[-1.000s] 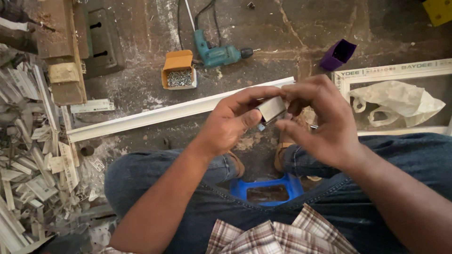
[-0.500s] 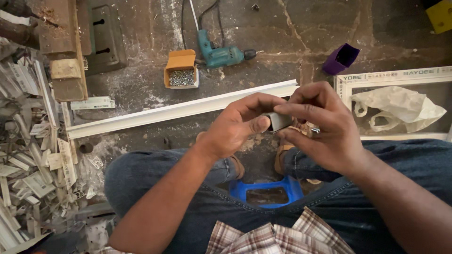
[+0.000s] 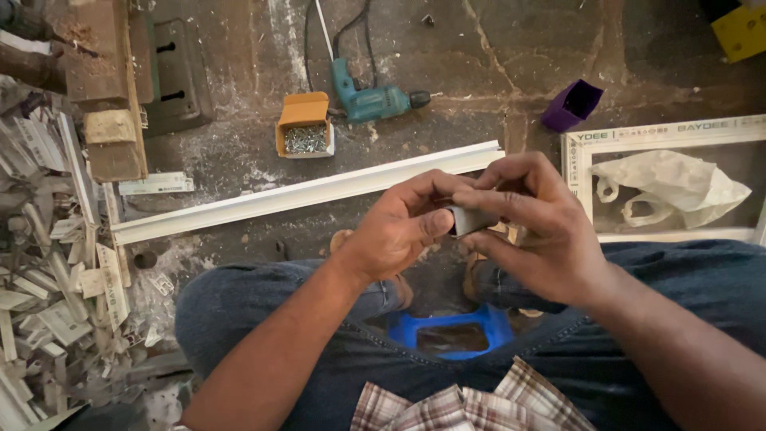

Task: The person assembles a white window frame by attaching metal brackets to a long profile. They use pliers to adjust the brackets, then a corded drill to drive screws into the profile, securing the brackets in place.

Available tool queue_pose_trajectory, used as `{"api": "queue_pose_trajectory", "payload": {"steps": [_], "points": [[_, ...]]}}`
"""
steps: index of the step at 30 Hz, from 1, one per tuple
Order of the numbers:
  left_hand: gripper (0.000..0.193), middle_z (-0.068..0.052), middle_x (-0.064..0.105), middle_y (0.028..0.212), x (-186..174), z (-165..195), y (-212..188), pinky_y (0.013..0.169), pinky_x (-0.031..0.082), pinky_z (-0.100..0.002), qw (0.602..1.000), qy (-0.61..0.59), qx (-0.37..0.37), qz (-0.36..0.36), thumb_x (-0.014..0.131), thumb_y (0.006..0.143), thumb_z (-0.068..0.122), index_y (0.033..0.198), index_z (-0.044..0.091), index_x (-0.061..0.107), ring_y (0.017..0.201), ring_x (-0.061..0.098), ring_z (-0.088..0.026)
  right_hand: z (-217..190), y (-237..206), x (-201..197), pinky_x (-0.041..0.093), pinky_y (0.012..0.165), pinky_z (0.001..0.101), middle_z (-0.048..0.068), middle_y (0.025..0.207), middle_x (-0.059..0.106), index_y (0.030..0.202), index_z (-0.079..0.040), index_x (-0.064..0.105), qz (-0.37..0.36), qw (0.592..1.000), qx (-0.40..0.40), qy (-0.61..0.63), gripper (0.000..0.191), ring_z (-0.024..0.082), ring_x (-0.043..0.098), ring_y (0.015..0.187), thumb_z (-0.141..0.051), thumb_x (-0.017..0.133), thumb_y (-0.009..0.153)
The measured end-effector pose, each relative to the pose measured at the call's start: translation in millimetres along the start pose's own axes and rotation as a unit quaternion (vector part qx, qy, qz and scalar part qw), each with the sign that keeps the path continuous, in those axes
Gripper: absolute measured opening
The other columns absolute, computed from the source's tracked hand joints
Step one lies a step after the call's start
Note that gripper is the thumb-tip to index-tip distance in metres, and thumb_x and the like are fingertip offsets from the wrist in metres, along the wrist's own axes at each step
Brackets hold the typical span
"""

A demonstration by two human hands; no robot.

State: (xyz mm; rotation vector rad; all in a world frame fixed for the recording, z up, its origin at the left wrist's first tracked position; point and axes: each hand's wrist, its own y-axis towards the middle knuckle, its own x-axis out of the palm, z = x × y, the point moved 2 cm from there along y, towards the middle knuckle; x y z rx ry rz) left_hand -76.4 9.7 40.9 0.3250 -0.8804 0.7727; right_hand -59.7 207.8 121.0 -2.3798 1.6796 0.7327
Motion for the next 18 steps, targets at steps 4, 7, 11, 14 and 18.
{"api": "queue_pose_trajectory", "payload": {"steps": [4,7,11,14,18], "points": [[0.040,-0.007,0.062,0.130,1.4,-0.5,-0.1,0.106,0.052,-0.034,0.999,0.032,-0.004,0.005,0.071,0.106,0.023,0.137,0.000,0.059,0.122,0.060,-0.016,-2.3,-0.7,-1.3,0.056,0.092,0.0308,0.010,0.124,0.052,0.126,-0.008,0.071,0.002,1.000,-0.008,-0.010,0.051,0.020,0.062,0.113,0.000,0.084,0.077],[0.041,-0.008,0.061,0.127,4.3,1.1,2.3,0.105,0.052,-0.034,1.000,0.009,0.016,-0.010,0.072,0.107,0.021,0.139,0.001,0.055,0.123,0.059,-0.017,-2.5,-0.3,-1.8,0.056,0.089,0.0307,0.009,0.122,0.054,0.123,-0.005,0.069,-0.004,1.000,-0.003,-0.026,0.048,0.020,0.063,0.110,-0.002,0.084,0.077],[0.049,-0.009,0.059,0.135,8.2,3.4,6.5,0.107,0.053,-0.037,0.998,0.052,-0.017,0.031,0.071,0.104,0.024,0.143,0.001,0.051,0.126,0.059,-0.018,-1.3,-0.5,-1.8,0.054,0.086,0.0299,0.010,0.120,0.054,0.124,-0.003,0.066,-0.006,0.999,0.023,-0.040,0.047,0.019,0.061,0.106,-0.003,0.081,0.080],[0.054,-0.008,0.058,0.136,14.3,6.2,6.4,0.112,0.052,-0.037,0.990,0.131,-0.015,0.048,0.070,0.102,0.026,0.146,0.005,0.049,0.128,0.059,-0.018,1.9,-0.9,-4.6,0.052,0.081,0.0276,0.009,0.122,0.056,0.127,-0.004,0.066,0.011,0.997,0.066,-0.026,0.047,0.016,0.059,0.099,-0.003,0.080,0.082],[0.056,-0.006,0.057,0.137,23.2,6.5,2.9,0.115,0.051,-0.035,0.968,0.243,0.049,0.052,0.074,0.100,0.020,0.147,0.006,0.048,0.131,0.058,-0.016,6.3,-0.8,-6.3,0.049,0.080,0.0240,0.007,0.125,0.056,0.129,-0.002,0.064,0.038,0.993,0.104,0.034,0.045,0.013,0.057,0.102,-0.003,0.077,0.086]]}}
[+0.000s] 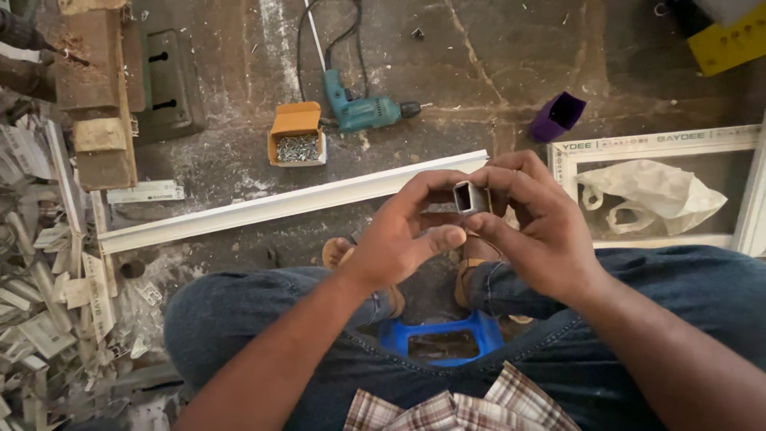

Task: The person assembles a white window frame by attaching metal brackets to a long profile. They use pliers to adjust the brackets, then a corded drill to drive screws into the profile, securing the brackets in place.

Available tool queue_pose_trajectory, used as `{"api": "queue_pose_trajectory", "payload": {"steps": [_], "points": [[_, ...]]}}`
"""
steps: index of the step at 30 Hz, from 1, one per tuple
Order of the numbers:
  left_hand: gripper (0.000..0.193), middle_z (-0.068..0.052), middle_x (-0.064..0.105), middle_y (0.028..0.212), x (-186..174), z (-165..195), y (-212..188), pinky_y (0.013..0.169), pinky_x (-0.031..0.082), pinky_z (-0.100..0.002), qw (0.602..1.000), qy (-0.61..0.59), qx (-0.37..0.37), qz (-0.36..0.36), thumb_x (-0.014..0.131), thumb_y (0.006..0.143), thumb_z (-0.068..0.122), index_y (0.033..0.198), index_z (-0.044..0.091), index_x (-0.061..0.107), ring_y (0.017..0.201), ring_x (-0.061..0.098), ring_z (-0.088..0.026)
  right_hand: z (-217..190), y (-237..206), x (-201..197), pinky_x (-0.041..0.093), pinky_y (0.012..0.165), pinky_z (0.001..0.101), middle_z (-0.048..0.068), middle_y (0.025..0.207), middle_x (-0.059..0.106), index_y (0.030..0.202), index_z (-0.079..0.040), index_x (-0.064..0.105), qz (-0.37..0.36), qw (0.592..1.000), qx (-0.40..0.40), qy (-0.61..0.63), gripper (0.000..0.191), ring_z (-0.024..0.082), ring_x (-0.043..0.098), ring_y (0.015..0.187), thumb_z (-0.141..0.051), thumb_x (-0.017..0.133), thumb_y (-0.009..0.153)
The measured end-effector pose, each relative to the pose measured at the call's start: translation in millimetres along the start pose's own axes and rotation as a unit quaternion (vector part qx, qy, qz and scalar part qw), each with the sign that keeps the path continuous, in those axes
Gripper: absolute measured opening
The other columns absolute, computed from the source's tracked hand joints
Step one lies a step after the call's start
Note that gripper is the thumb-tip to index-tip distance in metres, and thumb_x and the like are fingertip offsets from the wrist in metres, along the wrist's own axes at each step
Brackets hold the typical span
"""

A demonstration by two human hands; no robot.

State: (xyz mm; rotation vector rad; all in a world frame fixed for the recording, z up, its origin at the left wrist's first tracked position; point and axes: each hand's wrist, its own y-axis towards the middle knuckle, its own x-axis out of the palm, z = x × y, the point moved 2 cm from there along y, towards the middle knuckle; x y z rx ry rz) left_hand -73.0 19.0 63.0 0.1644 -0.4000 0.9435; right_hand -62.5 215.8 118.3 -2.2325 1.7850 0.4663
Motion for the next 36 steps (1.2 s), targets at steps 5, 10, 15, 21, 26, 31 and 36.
{"api": "queue_pose_trajectory", "payload": {"steps": [5,10,15,21,26,31,36], "points": [[0.048,-0.004,0.060,0.131,-0.3,-10.5,-1.1,0.107,0.053,-0.034,0.992,-0.113,-0.032,0.034,0.079,0.096,0.017,0.137,0.004,0.056,0.122,0.062,-0.014,4.0,-2.1,4.2,0.048,0.083,0.0233,0.006,0.120,0.057,0.128,0.000,0.063,-0.013,0.999,-0.002,0.030,0.041,0.011,0.057,0.103,-0.005,0.076,0.089],[0.034,-0.001,0.068,0.111,-12.2,-19.8,-0.7,0.097,0.055,-0.031,0.993,-0.084,-0.061,0.060,0.080,0.092,0.018,0.118,0.004,0.063,0.108,0.065,-0.012,14.7,-4.0,13.0,0.050,0.084,0.0238,0.006,0.118,0.060,0.124,0.001,0.064,-0.017,0.997,-0.002,0.075,0.032,0.011,0.060,0.104,-0.003,0.073,0.093],[0.020,-0.001,0.067,0.099,-15.0,-24.1,4.5,0.086,0.052,-0.027,0.987,-0.099,-0.083,0.093,0.078,0.094,0.016,0.103,0.005,0.065,0.095,0.063,-0.010,33.0,-2.3,23.8,0.054,0.080,0.0244,0.003,0.102,0.065,0.121,0.000,0.063,-0.007,0.957,0.145,0.252,0.031,0.010,0.063,0.093,0.001,0.073,0.092],[0.016,-0.001,0.067,0.088,-12.6,-39.5,9.4,0.073,0.049,-0.026,0.982,-0.026,-0.099,0.158,0.069,0.098,0.019,0.095,0.003,0.067,0.081,0.060,-0.008,47.7,1.3,33.0,0.058,0.089,0.0282,0.005,0.106,0.069,0.118,0.001,0.064,-0.020,0.941,0.171,0.291,0.030,0.012,0.067,0.099,0.000,0.072,0.089],[0.022,-0.001,0.066,0.081,-27.6,-56.8,7.2,0.070,0.053,-0.027,0.970,0.048,-0.113,0.212,0.065,0.096,0.024,0.092,0.003,0.069,0.077,0.062,-0.009,62.3,-1.5,41.2,0.053,0.087,0.0285,0.005,0.106,0.071,0.127,-0.002,0.066,-0.044,0.969,0.166,0.179,0.034,0.012,0.065,0.099,-0.012,0.069,0.095],[0.025,-0.003,0.069,0.081,-28.1,-52.7,11.5,0.071,0.052,-0.026,0.963,0.167,-0.060,0.204,0.065,0.097,0.027,0.092,0.002,0.069,0.077,0.063,-0.011,71.6,10.8,37.9,0.052,0.090,0.0289,0.002,0.114,0.067,0.130,-0.004,0.065,-0.014,0.988,0.080,0.134,0.035,0.013,0.062,0.101,-0.013,0.062,0.097],[0.023,-0.004,0.069,0.100,-11.6,-39.6,7.8,0.076,0.062,-0.033,0.970,-0.119,-0.153,0.147,0.061,0.094,0.021,0.110,0.005,0.067,0.091,0.067,-0.015,73.6,15.5,34.3,0.053,0.092,0.0297,0.007,0.110,0.069,0.124,-0.001,0.072,-0.075,0.986,0.044,0.145,0.030,0.014,0.066,0.105,-0.011,0.061,0.098]]}}
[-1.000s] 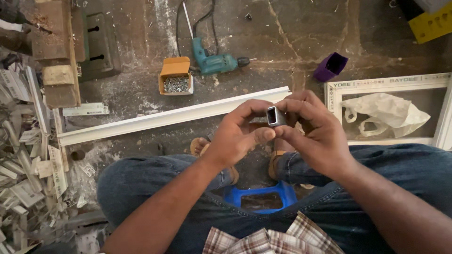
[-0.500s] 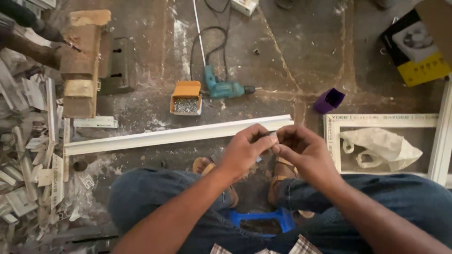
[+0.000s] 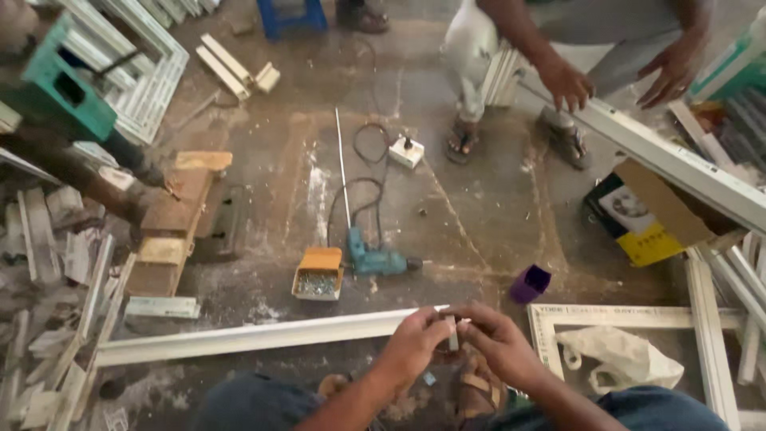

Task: The person assembles a white window frame by attaching metal brackets to a long profile. They use pliers to adjust the brackets, then a corded drill to drive screws into the profile, securing the brackets in place.

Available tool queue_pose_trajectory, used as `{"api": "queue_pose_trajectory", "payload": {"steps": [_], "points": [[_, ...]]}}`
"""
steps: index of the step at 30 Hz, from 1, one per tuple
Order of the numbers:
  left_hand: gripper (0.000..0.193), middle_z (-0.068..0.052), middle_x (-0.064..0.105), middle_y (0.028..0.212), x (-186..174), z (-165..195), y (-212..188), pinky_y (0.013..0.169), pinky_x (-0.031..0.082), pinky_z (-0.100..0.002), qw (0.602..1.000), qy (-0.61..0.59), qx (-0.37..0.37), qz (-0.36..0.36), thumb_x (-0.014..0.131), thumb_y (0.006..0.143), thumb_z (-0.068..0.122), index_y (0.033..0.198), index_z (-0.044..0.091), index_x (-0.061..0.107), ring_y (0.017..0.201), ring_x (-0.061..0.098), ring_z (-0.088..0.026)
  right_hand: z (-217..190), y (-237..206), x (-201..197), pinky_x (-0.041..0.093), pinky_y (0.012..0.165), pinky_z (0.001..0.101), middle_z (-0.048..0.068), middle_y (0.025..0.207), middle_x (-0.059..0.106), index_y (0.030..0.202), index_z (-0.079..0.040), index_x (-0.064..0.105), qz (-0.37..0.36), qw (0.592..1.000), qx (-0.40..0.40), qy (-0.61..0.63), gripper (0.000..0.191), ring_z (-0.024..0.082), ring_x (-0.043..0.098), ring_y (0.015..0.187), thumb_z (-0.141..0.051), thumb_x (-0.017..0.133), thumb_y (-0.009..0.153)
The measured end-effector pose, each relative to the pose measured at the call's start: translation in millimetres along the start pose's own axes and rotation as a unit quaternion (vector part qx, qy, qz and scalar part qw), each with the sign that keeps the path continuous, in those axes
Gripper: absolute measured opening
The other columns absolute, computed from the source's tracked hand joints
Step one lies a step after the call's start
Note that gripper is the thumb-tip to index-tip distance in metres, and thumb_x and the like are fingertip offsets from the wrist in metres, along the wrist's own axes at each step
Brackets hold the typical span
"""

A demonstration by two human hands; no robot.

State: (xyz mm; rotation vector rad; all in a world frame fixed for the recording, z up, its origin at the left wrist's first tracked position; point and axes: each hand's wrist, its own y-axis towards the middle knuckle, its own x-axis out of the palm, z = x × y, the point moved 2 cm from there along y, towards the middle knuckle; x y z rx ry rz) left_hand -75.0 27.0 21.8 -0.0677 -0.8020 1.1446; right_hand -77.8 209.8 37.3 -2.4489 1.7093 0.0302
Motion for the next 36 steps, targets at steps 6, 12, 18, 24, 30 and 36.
{"api": "queue_pose_trajectory", "payload": {"steps": [6,12,18,24,30,36], "points": [[0.024,-0.009,0.068,0.105,-6.7,2.7,-7.5,0.076,0.064,-0.036,0.999,0.026,0.013,0.034,0.066,0.093,0.018,0.109,0.000,0.062,0.094,0.070,-0.018,7.9,6.3,3.1,0.056,0.087,0.0321,0.006,0.104,0.075,0.115,0.001,0.076,0.013,0.998,0.054,0.020,0.027,0.016,0.070,0.096,-0.013,0.064,0.096],[0.024,-0.007,0.065,0.099,-15.3,-2.5,-4.4,0.076,0.064,-0.034,0.997,0.065,0.030,0.030,0.067,0.095,0.022,0.106,0.001,0.062,0.087,0.068,-0.015,-5.8,8.2,8.1,0.054,0.091,0.0307,0.006,0.103,0.075,0.113,0.001,0.076,0.009,1.000,0.022,-0.005,0.026,0.013,0.069,0.101,-0.016,0.067,0.096],[0.027,-0.007,0.066,0.088,-17.8,3.0,-11.4,0.067,0.059,-0.031,0.990,0.122,0.055,0.043,0.072,0.093,0.024,0.100,0.000,0.064,0.078,0.065,-0.015,-16.7,8.3,15.9,0.054,0.092,0.0316,0.005,0.104,0.074,0.116,-0.002,0.076,0.010,0.999,0.032,0.023,0.028,0.015,0.069,0.102,-0.015,0.069,0.092],[0.026,-0.009,0.071,0.086,-34.6,-3.1,-9.9,0.067,0.057,-0.031,0.977,0.190,0.053,0.076,0.074,0.089,0.021,0.101,-0.001,0.067,0.074,0.069,-0.018,-9.3,6.3,18.3,0.057,0.089,0.0318,0.006,0.105,0.073,0.115,0.001,0.075,-0.008,0.996,0.014,0.090,0.025,0.017,0.070,0.101,-0.011,0.072,0.094],[0.023,-0.011,0.072,0.085,-45.9,-13.3,0.7,0.070,0.059,-0.031,0.985,0.157,0.050,0.057,0.072,0.089,0.015,0.102,-0.003,0.066,0.075,0.071,-0.018,0.5,4.4,29.3,0.055,0.090,0.0303,0.004,0.105,0.068,0.116,0.000,0.075,0.022,0.993,0.014,0.118,0.023,0.014,0.068,0.102,-0.008,0.072,0.095],[0.020,-0.010,0.071,0.092,-39.1,-5.3,-7.8,0.078,0.060,-0.035,0.993,0.090,0.007,0.069,0.069,0.092,0.014,0.106,-0.001,0.066,0.082,0.070,-0.019,-3.0,6.4,28.7,0.056,0.090,0.0279,0.003,0.105,0.074,0.112,-0.001,0.074,0.032,0.992,0.028,0.117,0.021,0.013,0.069,0.102,-0.011,0.072,0.093]]}}
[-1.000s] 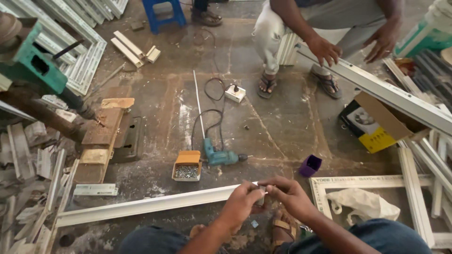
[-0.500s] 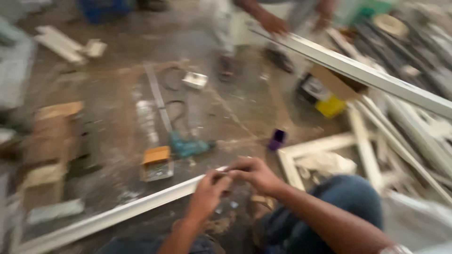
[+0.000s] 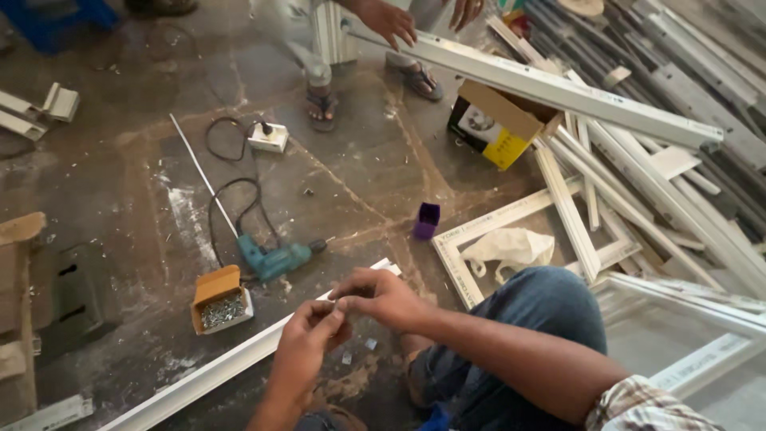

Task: The person assembles a white window frame by attaching metal brackets to a long profile. They use pliers to adjust the brackets, then a corded drill to drive screws into the profile, securing the brackets in place.

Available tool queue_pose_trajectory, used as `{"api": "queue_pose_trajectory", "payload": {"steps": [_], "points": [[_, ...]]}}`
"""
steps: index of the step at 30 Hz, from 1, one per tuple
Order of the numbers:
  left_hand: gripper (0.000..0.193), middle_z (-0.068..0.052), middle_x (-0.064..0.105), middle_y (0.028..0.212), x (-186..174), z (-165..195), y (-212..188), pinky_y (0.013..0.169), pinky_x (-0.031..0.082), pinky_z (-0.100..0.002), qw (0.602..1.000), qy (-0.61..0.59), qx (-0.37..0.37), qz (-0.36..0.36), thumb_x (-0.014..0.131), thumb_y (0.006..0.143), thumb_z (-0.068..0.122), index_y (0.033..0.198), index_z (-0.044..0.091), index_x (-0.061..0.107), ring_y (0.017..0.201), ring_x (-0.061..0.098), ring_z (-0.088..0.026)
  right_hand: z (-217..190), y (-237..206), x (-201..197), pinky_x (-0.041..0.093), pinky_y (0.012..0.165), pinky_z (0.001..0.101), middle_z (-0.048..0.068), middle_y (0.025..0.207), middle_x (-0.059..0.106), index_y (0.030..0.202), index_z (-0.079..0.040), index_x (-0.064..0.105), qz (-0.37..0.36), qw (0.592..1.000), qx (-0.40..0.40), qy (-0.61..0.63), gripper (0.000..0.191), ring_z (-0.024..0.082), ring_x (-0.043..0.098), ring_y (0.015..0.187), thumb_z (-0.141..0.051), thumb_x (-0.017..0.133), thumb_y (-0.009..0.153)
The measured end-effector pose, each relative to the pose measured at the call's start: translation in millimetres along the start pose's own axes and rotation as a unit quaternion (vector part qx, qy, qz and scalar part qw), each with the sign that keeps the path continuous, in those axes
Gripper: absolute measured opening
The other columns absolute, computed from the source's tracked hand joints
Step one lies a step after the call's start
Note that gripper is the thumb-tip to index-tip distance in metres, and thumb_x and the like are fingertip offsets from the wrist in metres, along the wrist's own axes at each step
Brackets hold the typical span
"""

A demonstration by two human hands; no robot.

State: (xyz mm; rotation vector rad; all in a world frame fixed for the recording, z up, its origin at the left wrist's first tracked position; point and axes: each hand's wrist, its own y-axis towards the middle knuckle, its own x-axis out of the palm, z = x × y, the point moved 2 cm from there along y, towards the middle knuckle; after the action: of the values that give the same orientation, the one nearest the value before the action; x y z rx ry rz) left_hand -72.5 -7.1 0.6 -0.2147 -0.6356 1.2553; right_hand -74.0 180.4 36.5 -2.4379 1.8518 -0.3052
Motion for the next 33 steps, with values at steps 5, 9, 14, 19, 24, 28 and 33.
{"api": "queue_pose_trajectory", "payload": {"steps": [5,9,14,19,24,28,33], "points": [[0.023,-0.008,0.074,0.097,3.7,16.4,-9.7,0.083,0.059,-0.039,0.993,-0.087,-0.075,-0.015,0.062,0.094,0.015,0.111,0.002,0.067,0.089,0.072,-0.023,-11.5,-3.1,-5.9,0.051,0.085,0.0293,0.004,0.103,0.067,0.112,-0.004,0.075,-0.002,0.995,-0.035,-0.098,0.019,0.013,0.063,0.097,-0.015,0.073,0.097],[0.023,-0.010,0.074,0.098,6.0,24.9,-11.6,0.083,0.059,-0.039,0.993,-0.091,-0.066,-0.023,0.061,0.095,0.016,0.113,0.001,0.067,0.090,0.071,-0.023,-18.1,-3.2,-6.9,0.053,0.088,0.0299,0.003,0.105,0.067,0.111,-0.005,0.075,-0.015,0.993,-0.063,-0.102,0.021,0.013,0.066,0.101,-0.016,0.076,0.093],[0.019,-0.010,0.072,0.095,4.3,24.4,-15.4,0.082,0.059,-0.039,0.992,-0.105,-0.060,-0.032,0.061,0.097,0.017,0.108,0.002,0.065,0.088,0.072,-0.023,-19.0,-5.4,-6.2,0.055,0.090,0.0312,0.004,0.108,0.067,0.112,-0.002,0.072,-0.036,0.993,-0.075,-0.087,0.025,0.014,0.067,0.104,-0.013,0.078,0.089],[0.019,-0.010,0.073,0.092,3.1,23.7,-14.3,0.080,0.060,-0.039,0.995,-0.081,-0.044,-0.022,0.059,0.098,0.021,0.104,0.004,0.066,0.084,0.071,-0.023,-12.9,-5.3,-4.5,0.056,0.085,0.0311,0.005,0.100,0.071,0.110,-0.001,0.071,-0.008,0.997,-0.015,-0.078,0.023,0.013,0.068,0.096,-0.012,0.078,0.091],[0.024,-0.012,0.074,0.091,13.0,32.1,-17.1,0.078,0.060,-0.037,0.998,0.049,0.040,0.003,0.064,0.097,0.023,0.107,0.002,0.067,0.083,0.073,-0.022,-11.9,-5.1,-3.3,0.058,0.084,0.0300,0.004,0.098,0.074,0.111,-0.001,0.071,0.029,0.999,0.017,-0.041,0.025,0.012,0.069,0.093,-0.013,0.076,0.090],[0.047,-0.011,0.070,0.106,26.9,46.3,-33.5,0.080,0.058,-0.035,0.944,0.210,0.252,0.029,0.081,0.079,0.014,0.120,0.005,0.060,0.093,0.070,-0.021,-16.5,-10.4,-12.3,0.057,0.081,0.0293,0.006,0.096,0.076,0.110,0.001,0.076,0.081,0.993,0.073,-0.041,0.028,0.011,0.069,0.088,-0.018,0.075,0.091],[0.043,-0.017,0.067,0.121,35.2,67.7,-54.3,0.101,0.054,-0.043,0.800,0.372,0.470,0.038,0.080,0.087,0.007,0.127,0.005,0.063,0.115,0.065,-0.038,-23.3,-19.2,-19.9,0.046,0.068,0.0290,0.004,0.089,0.068,0.108,0.001,0.073,0.068,0.992,0.109,-0.005,0.023,0.012,0.059,0.079,-0.018,0.072,0.095]]}}
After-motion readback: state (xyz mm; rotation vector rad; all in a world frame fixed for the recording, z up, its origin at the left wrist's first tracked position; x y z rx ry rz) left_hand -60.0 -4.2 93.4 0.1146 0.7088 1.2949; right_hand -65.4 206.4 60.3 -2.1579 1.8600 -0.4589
